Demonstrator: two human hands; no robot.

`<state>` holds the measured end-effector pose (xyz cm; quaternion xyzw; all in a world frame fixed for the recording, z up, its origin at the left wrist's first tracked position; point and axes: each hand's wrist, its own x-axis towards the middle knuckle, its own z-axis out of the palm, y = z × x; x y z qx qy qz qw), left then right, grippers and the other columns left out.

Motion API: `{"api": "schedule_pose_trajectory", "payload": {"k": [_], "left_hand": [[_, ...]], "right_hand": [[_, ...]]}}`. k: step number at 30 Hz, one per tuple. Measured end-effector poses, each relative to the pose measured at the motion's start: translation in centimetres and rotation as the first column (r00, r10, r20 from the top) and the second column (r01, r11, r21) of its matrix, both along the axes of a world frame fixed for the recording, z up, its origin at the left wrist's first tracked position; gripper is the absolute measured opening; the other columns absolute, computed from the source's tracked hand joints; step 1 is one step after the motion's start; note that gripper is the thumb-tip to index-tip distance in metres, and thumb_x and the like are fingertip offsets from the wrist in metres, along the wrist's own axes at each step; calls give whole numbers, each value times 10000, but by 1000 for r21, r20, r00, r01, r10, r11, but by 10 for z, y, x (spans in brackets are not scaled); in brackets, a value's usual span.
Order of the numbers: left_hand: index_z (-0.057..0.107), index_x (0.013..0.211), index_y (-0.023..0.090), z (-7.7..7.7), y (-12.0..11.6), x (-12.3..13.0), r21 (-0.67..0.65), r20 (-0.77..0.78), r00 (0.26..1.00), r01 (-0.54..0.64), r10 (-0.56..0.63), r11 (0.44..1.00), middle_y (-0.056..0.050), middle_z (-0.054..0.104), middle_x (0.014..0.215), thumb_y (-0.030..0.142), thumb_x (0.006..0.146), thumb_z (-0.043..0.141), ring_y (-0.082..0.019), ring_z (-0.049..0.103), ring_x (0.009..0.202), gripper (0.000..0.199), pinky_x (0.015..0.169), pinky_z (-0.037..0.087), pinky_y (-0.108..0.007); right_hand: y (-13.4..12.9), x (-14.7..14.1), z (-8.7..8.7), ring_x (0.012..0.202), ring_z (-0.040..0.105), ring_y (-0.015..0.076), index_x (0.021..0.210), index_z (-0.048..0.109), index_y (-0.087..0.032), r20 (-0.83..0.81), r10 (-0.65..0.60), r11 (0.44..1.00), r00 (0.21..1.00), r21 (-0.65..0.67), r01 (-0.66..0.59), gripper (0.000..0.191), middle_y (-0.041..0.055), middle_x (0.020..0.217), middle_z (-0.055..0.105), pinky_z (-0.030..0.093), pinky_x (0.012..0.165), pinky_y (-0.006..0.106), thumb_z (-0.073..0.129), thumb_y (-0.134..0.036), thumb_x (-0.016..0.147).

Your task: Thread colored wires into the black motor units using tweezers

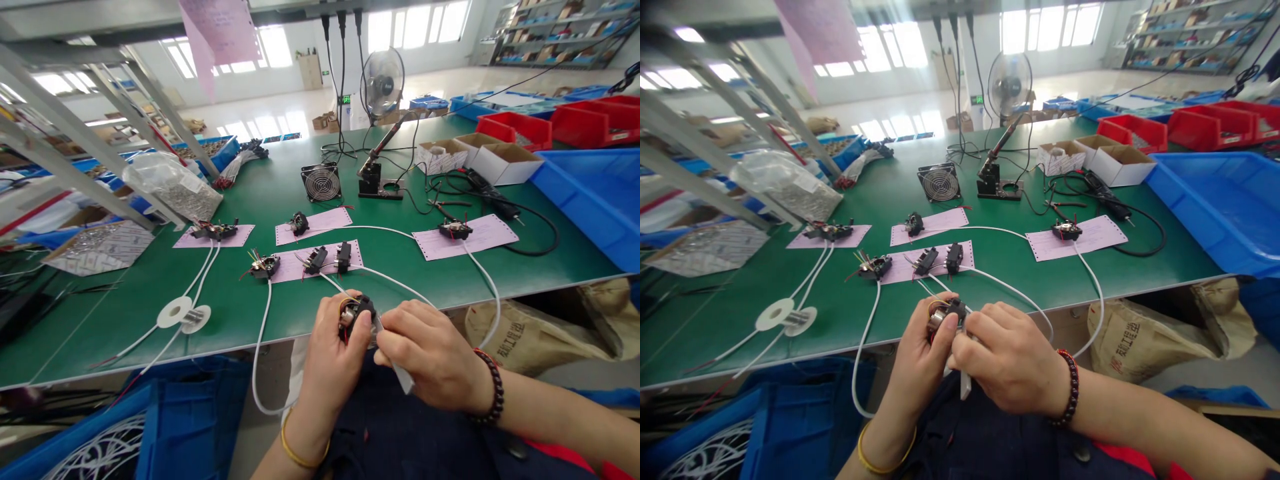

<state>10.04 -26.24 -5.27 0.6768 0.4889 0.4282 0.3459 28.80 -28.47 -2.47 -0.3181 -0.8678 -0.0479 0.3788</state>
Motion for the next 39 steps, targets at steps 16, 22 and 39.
{"api": "schedule_pose_trajectory", "payload": {"k": [16,22,39], "left_hand": [[661,1321,247,1,-3,0,133,235,932,250,-276,959,-48,657,1154,513,1094,553,-215,631,1042,366,957,505,-327],[660,1333,253,5,-5,-2,94,164,966,186,-199,978,-44,646,1153,458,1091,564,-211,619,1021,331,935,493,-318],[654,1330,269,3,-7,-6,98,94,965,234,-244,967,-51,636,1134,383,1074,581,-228,619,1018,289,934,499,-360]], "right_hand": [[34,7,-17,514,517,127,833,615,-199,-806,-487,284,335,-509,-812,456,-7,632,615,432,505,226,786,-607,940],[11,13,-4,674,616,139,969,659,-225,-827,-206,710,523,-494,-502,305,1,822,620,504,608,246,573,-462,1141],[11,2,-19,604,614,142,898,657,-208,-871,-362,537,333,-487,-689,389,4,737,650,505,557,233,702,-565,1047]]}}
